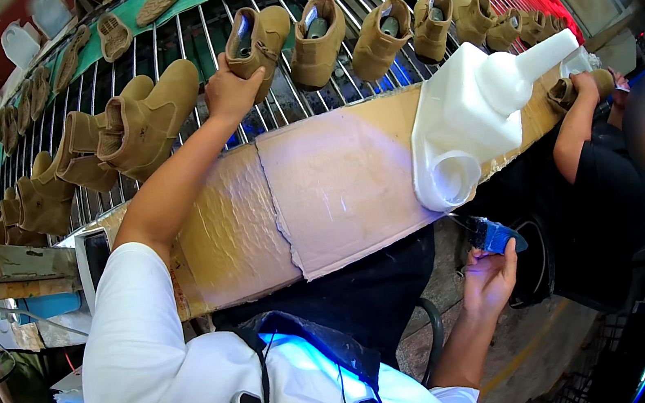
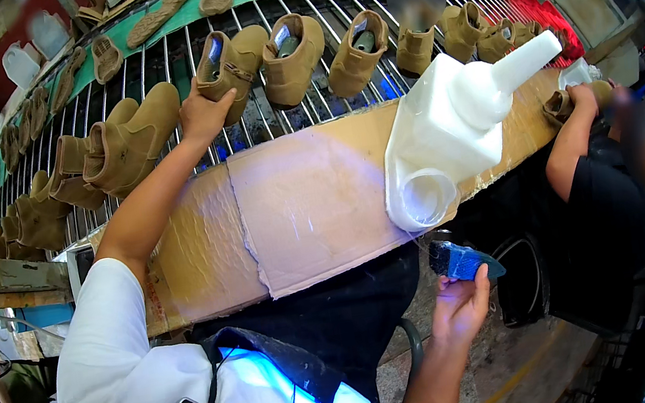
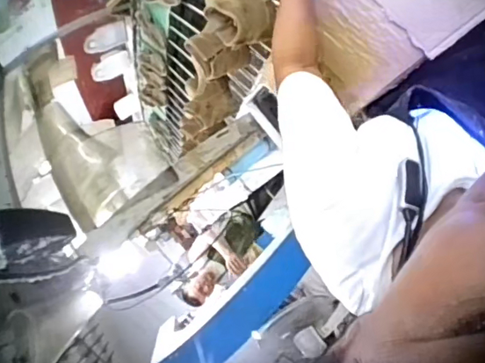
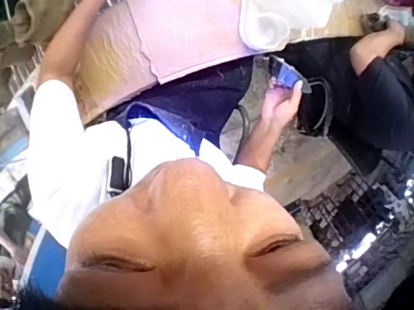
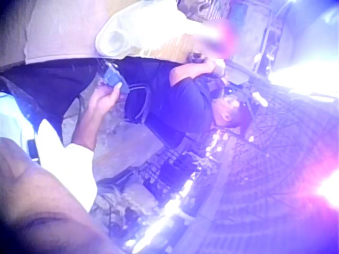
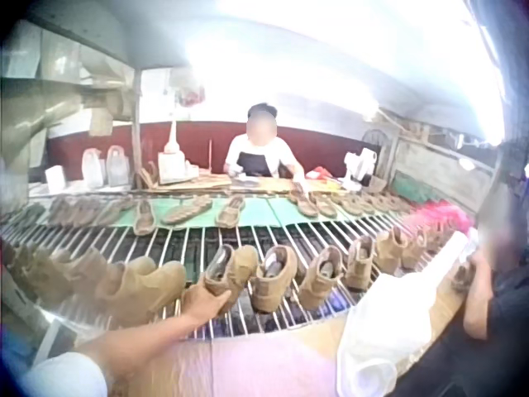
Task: The person applies white adhesive to the sole edge of a tan boot using a blue brush. They repeatedly dip the brush into a white container and spread the glue along the seam where the sole meets the upper. The person handles multiple boots, placing them on a metal rack after application.
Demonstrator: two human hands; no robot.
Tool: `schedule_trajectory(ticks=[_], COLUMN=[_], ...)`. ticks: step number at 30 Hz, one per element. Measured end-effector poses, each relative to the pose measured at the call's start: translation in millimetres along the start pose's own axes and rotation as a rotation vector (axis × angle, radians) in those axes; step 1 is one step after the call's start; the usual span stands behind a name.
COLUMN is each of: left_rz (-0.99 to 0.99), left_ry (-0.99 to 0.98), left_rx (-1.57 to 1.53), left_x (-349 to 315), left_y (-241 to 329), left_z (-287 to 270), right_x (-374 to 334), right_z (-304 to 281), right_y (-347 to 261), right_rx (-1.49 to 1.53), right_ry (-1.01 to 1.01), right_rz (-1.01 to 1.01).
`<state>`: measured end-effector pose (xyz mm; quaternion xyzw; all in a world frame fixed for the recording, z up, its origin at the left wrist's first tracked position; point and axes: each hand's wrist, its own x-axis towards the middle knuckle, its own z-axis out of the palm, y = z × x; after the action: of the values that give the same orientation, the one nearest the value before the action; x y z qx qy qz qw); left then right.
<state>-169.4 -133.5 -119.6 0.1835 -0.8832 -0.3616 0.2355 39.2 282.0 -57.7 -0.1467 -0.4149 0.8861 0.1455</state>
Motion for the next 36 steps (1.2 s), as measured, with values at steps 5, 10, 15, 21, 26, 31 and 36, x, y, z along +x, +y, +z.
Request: schedule_trajectory(ticks=[5,10,15,21,26,31,36], left_rz=[0.204,0.435,-0.024,0.044,0.328,0.633,0.791], left_ry=[-0.204,-0.233,-0.548,-0.468,-0.290,0.014,0.043], left_rx=[0.209,1.193,1.284,1.187,0.902,0.510,0.100], left_x=[7.4,19.9,35.0,24.8,-14.9,-73.8,-111.9], left_y=[-6.6,-34.0,-39.7,-33.9,-7.5,49.0,97.9], left_z=[-29.4,-87.8,-87.3,-88.3,-142.0,-192.9,-188.7], right_x=[2.5,7.1,8.1,-0.3,-3.0,6.4,10.1], right_z=[10.6,6.0,2.9,0.7,-13.9,-14.5,3.3], right_y=[-2.9,-3.7,2.0,-5.7,-16.8,-12.4,-0.4], right_rx=[-0.008,0.033,0.029,0.054,0.043,0.120,0.123], right_ry=[0.100,0.160,-0.023,-0.063,-0.102,-0.094,-0.161], right_rz=[-0.032,-0.001,0.036,0.005,-0.011,0.061,0.067])
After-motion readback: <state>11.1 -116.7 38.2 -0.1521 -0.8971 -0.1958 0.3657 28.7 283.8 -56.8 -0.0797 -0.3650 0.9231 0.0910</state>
